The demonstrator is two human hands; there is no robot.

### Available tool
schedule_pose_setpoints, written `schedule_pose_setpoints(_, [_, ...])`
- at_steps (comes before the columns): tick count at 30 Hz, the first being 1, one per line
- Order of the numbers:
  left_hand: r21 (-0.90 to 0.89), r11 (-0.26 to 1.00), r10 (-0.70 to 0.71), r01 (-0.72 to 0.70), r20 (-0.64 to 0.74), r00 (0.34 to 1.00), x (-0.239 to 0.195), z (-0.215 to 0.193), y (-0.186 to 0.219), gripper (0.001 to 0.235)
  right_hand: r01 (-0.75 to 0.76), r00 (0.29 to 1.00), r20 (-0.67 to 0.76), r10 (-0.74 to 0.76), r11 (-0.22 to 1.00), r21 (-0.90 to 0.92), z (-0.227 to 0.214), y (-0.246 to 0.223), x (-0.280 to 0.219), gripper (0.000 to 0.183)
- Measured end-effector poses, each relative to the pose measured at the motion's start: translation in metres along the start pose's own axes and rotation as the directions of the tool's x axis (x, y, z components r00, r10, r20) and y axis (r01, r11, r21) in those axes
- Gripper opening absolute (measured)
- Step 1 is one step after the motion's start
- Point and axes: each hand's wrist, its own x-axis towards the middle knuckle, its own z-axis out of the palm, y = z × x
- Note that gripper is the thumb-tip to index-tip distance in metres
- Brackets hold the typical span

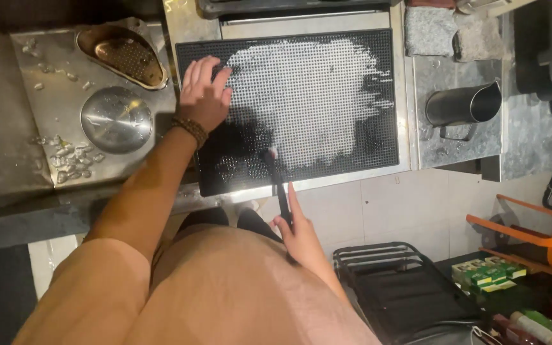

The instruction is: Scrubbing a rubber bar mat with dish soap and a brush in a sink and then rinsing it.

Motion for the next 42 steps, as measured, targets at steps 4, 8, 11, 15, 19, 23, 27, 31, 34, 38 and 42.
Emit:
schedule_pose_setpoints(4, [-0.083, 0.992, 0.096, -0.098, -0.034, 0.995, 0.028, 0.006, -0.017, 0.040, -0.349, 0.924, 0.029, 0.382, 0.807, 0.476, 0.018, 0.016, -0.030, 0.071])
schedule_pose_setpoints(8, [-0.052, 0.989, 0.133, -0.137, -0.075, 0.988, 0.024, 0.032, -0.027, 0.041, -0.456, 0.868, 0.120, 0.481, 0.680, 0.574, 0.020, 0.025, -0.049, 0.025])
schedule_pose_setpoints(11, [0.006, 0.993, 0.119, -0.119, -0.076, 0.990, 0.026, 0.030, -0.024, 0.041, -0.524, 0.814, 0.132, 0.566, 0.616, 0.589, 0.024, 0.038, -0.060, 0.024])
schedule_pose_setpoints(15, [0.042, 0.997, 0.066, -0.064, -0.043, 0.997, 0.027, 0.010, -0.015, 0.037, -0.525, 0.805, 0.047, 0.592, 0.673, 0.521, 0.024, 0.050, -0.042, 0.028])
schedule_pose_setpoints(19, [0.011, 0.999, 0.038, -0.038, 0.007, 0.999, 0.034, 0.017, -0.018, 0.041, -0.515, 0.806, -0.051, 0.590, 0.741, 0.431, 0.006, -0.007, 0.077, 0.032])
schedule_pose_setpoints(23, [-0.003, 0.998, 0.068, -0.068, 0.036, 0.997, 0.030, 0.021, -0.023, 0.043, -0.375, 0.882, -0.174, 0.438, 0.876, 0.302, 0.005, 0.002, 0.138, 0.044])
schedule_pose_setpoints(27, [-0.014, 0.992, 0.124, -0.124, 0.030, 0.992, 0.030, 0.024, -0.025, 0.043, -0.601, 0.749, -0.047, 0.661, 0.708, 0.372, 0.016, -0.004, 0.060, 0.047])
schedule_pose_setpoints(31, [-0.032, 0.992, 0.124, -0.123, 0.006, 0.992, 0.033, 0.020, -0.022, 0.044, -0.709, 0.647, -0.067, 0.760, 0.632, 0.312, 0.027, 0.021, -0.027, 0.052])
schedule_pose_setpoints(34, [-0.041, 0.993, 0.112, -0.110, 0.031, 0.993, 0.030, 0.019, -0.021, 0.046, -0.738, 0.648, -0.069, 0.758, 0.648, 0.189, 0.023, 0.019, -0.014, 0.057])
schedule_pose_setpoints(38, [-0.037, 0.990, 0.133, -0.133, 0.006, 0.991, 0.030, 0.018, -0.022, 0.047, -0.599, 0.793, -0.114, 0.599, 0.800, 0.037, 0.019, -0.008, 0.075, 0.066])
schedule_pose_setpoints(42, [-0.058, 0.986, 0.154, -0.156, -0.037, 0.987, 0.031, 0.025, -0.027, 0.047, -0.600, 0.787, -0.153, 0.597, 0.799, 0.034, 0.011, -0.062, 0.119, 0.065])
